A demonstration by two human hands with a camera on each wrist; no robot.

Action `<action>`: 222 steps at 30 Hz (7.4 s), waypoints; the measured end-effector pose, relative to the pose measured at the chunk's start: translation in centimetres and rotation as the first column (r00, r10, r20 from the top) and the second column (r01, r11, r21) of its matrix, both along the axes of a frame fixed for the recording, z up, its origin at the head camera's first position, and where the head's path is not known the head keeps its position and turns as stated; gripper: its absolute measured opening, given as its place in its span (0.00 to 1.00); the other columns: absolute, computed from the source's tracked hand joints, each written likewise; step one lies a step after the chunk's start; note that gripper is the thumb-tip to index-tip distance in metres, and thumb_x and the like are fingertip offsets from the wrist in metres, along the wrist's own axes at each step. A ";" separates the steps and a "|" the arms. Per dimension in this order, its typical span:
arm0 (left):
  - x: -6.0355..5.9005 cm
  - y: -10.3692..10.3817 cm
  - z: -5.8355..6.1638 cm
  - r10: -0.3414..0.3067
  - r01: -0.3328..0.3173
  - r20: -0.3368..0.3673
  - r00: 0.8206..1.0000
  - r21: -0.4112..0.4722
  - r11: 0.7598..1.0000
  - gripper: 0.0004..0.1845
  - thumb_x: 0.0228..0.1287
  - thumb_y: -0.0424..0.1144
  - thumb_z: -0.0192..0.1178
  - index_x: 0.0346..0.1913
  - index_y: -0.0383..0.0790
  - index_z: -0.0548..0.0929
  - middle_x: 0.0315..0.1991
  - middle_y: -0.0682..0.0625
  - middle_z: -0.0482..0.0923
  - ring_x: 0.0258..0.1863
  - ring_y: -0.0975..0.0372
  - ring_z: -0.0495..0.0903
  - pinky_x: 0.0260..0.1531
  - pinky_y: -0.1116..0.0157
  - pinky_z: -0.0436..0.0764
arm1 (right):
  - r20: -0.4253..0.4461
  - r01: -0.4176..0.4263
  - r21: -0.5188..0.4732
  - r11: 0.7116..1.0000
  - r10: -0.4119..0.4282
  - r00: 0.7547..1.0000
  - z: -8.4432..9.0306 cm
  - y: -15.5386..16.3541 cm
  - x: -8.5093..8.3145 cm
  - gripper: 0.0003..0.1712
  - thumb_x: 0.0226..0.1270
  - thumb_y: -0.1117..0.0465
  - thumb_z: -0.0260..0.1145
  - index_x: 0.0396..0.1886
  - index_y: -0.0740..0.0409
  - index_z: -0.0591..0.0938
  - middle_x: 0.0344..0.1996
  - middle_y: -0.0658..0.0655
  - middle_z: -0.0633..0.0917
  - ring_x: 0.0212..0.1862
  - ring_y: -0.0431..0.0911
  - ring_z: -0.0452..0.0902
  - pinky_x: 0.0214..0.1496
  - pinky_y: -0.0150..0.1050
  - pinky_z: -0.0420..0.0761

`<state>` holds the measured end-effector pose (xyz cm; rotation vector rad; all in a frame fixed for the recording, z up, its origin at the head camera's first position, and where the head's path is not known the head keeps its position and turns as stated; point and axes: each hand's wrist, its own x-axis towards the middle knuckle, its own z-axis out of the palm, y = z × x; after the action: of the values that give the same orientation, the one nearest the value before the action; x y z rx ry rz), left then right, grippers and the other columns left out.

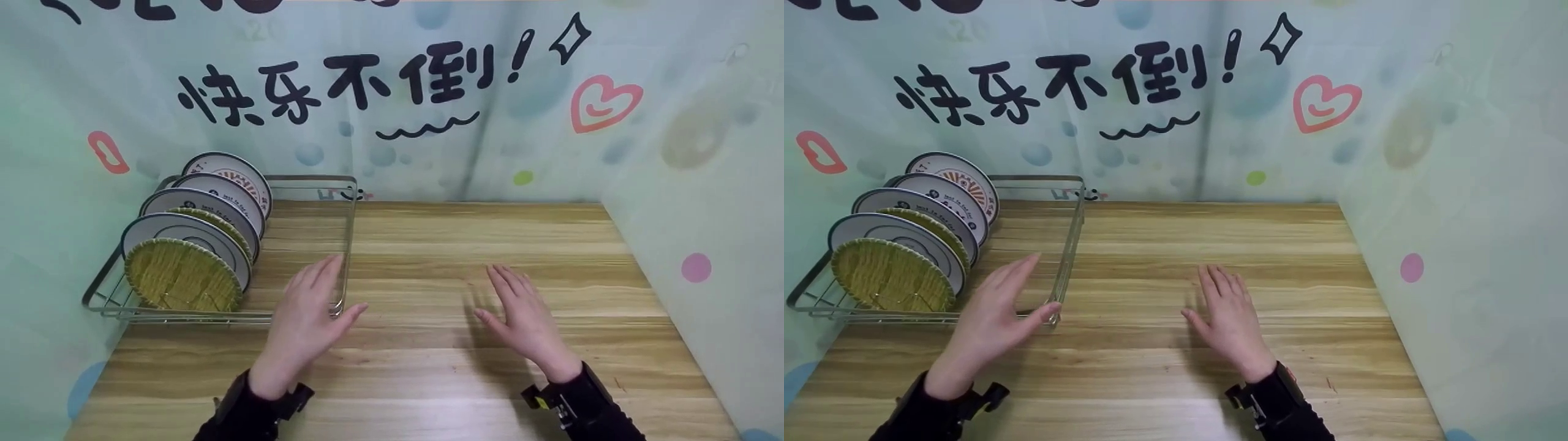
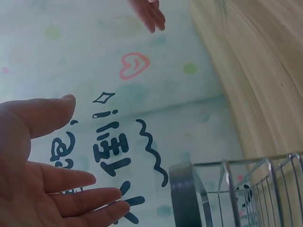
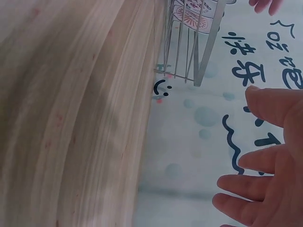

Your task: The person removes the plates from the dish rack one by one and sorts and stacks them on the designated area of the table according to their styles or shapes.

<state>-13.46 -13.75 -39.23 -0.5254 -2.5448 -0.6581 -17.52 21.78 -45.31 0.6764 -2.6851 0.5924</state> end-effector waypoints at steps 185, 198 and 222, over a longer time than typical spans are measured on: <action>-6.5 -11.4 11.3 0.254 -0.218 -0.381 0.889 0.136 0.967 0.06 0.65 0.29 0.64 0.41 0.37 0.90 0.35 0.42 0.88 0.33 0.48 0.86 0.26 0.71 0.67 | 0.039 -0.025 -0.237 0.971 0.035 0.999 1.1 -0.1 -3.6 0.39 0.64 0.55 0.72 0.69 0.68 0.69 0.65 0.69 0.73 0.67 0.63 0.67 0.70 0.56 0.64; -6.9 -9.8 11.0 0.252 -0.143 -0.381 0.889 0.293 0.946 0.03 0.62 0.29 0.67 0.37 0.33 0.89 0.35 0.42 0.88 0.32 0.62 0.85 0.32 0.85 0.68 | -0.028 -0.081 -0.296 0.952 0.077 0.997 0.9 -2.0 -3.0 0.37 0.64 0.58 0.72 0.68 0.69 0.69 0.64 0.68 0.75 0.65 0.62 0.69 0.69 0.56 0.66; -7.5 -5.6 9.4 0.180 -0.050 -0.230 0.956 0.476 0.878 0.04 0.57 0.25 0.69 0.36 0.32 0.89 0.33 0.43 0.87 0.28 0.76 0.75 0.30 0.79 0.72 | -0.187 -0.290 -0.404 0.868 0.232 0.954 1.3 -6.5 -2.1 0.39 0.62 0.65 0.72 0.71 0.67 0.66 0.62 0.61 0.78 0.62 0.56 0.73 0.66 0.54 0.71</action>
<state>-20.97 -19.32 -29.87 -0.2653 -2.0453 -1.0389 -19.60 15.26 -43.99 0.9178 -2.2387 1.1240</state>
